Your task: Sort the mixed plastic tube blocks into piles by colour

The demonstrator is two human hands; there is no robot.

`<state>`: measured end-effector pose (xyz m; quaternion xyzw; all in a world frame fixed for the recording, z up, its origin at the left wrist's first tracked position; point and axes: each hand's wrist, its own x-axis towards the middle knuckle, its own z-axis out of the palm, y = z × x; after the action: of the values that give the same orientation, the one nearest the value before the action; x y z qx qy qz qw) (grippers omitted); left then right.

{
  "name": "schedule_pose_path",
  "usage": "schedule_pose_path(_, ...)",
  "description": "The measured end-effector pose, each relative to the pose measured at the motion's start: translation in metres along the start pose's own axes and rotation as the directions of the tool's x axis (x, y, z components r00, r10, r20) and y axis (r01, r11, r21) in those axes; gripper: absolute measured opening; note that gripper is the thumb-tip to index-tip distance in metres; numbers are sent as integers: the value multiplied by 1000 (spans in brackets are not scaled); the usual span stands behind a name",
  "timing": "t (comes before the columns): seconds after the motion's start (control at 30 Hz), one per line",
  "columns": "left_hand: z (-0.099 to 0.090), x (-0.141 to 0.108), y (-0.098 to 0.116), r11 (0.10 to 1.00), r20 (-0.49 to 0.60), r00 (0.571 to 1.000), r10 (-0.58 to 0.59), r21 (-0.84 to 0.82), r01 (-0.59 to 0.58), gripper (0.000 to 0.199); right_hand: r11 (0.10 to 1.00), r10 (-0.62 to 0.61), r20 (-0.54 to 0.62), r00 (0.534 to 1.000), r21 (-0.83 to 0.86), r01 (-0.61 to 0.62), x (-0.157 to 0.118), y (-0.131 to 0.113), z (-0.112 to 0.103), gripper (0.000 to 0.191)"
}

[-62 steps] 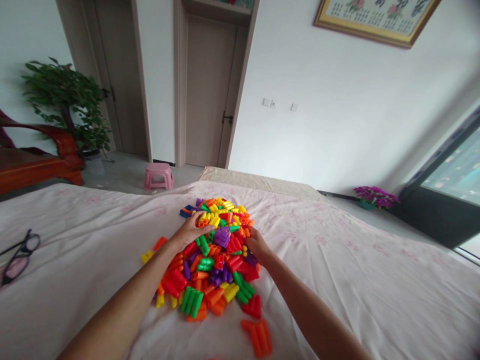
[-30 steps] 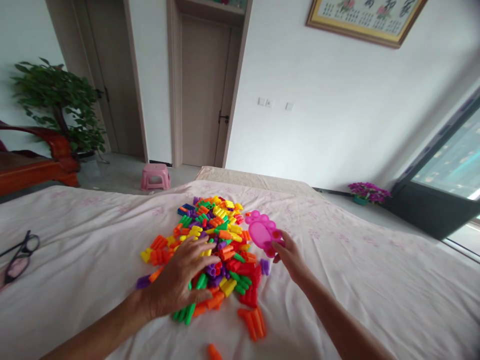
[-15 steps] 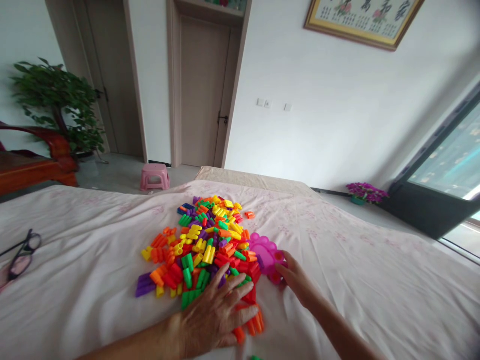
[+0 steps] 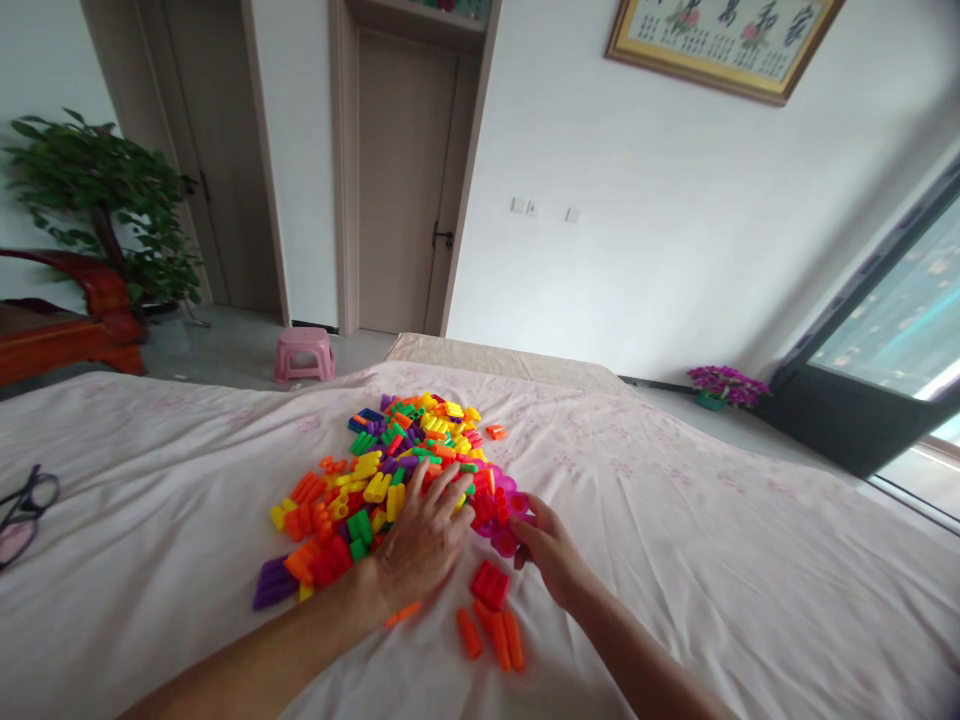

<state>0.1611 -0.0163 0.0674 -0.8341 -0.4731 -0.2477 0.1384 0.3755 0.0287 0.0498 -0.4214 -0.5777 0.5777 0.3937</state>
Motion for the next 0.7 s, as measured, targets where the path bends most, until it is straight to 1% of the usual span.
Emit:
schedule_pose_path(0.13,-7,16,-20,994,-58,993,-105,39,107,16,994,-83,-47,995,-68,80,20,-16,14,32)
schedule_pose_path(0.2,-8,23,-35,985,-81,986,-147,84,154,19,977,-139,-73,988,-172,125,32,-22,20,32)
schedule_pose_path(0.23,-7,26,-44,978,-91,981,-173,106,182,20,956,-178,-83,981,-252,152,38,-25,22,32)
schedule_pose_path(0.27,-6,28,-53,969,-100,974,-203,124,215,21,919,-234,-89,968,-346,190,43,-27,24,32)
schedule_pose_path(0.33,-3,31,-69,944,-116,954,-278,149,293,24,802,-375,-81,923,-527,280,52,-29,24,34)
schedule_pose_path(0.37,-2,31,-74,931,-127,941,-313,154,331,26,744,-440,-74,895,-589,317,56,-29,23,35)
schedule_pose_path(0.4,-2,30,-77,918,-144,928,-343,156,364,29,704,-487,-75,870,-624,339,59,-27,21,36)
schedule_pose_path(0.43,-3,29,-77,911,-162,919,-360,153,384,30,692,-509,-92,856,-635,343,61,-25,18,37)
schedule_pose_path(0.47,-6,27,-72,911,-179,915,-362,142,388,31,711,-504,-127,854,-623,327,63,-21,14,38)
schedule_pose_path(0.5,-9,23,-64,919,-192,917,-350,122,376,31,750,-478,-177,860,-591,296,65,-16,10,39)
schedule_pose_path(0.53,-13,19,-53,936,-188,929,-318,94,339,31,798,-440,-232,867,-544,260,67,-10,6,41)
schedule_pose_path(0.6,-20,6,-21,979,-152,967,-202,-3,204,30,885,-362,-331,871,-417,209,70,4,-2,43)
schedule_pose_path(0.63,-22,-2,-4,993,-99,990,-104,-58,99,32,914,-332,-367,869,-352,201,71,11,-6,43)
schedule_pose_path(0.67,-22,-10,13,993,-42,999,19,-113,-23,36,935,-310,-394,865,-293,202,71,18,-9,43)
schedule_pose_path(0.7,-21,-18,29,975,17,987,161,-158,-156,41,948,-295,-412,862,-241,209,72,24,-11,42)
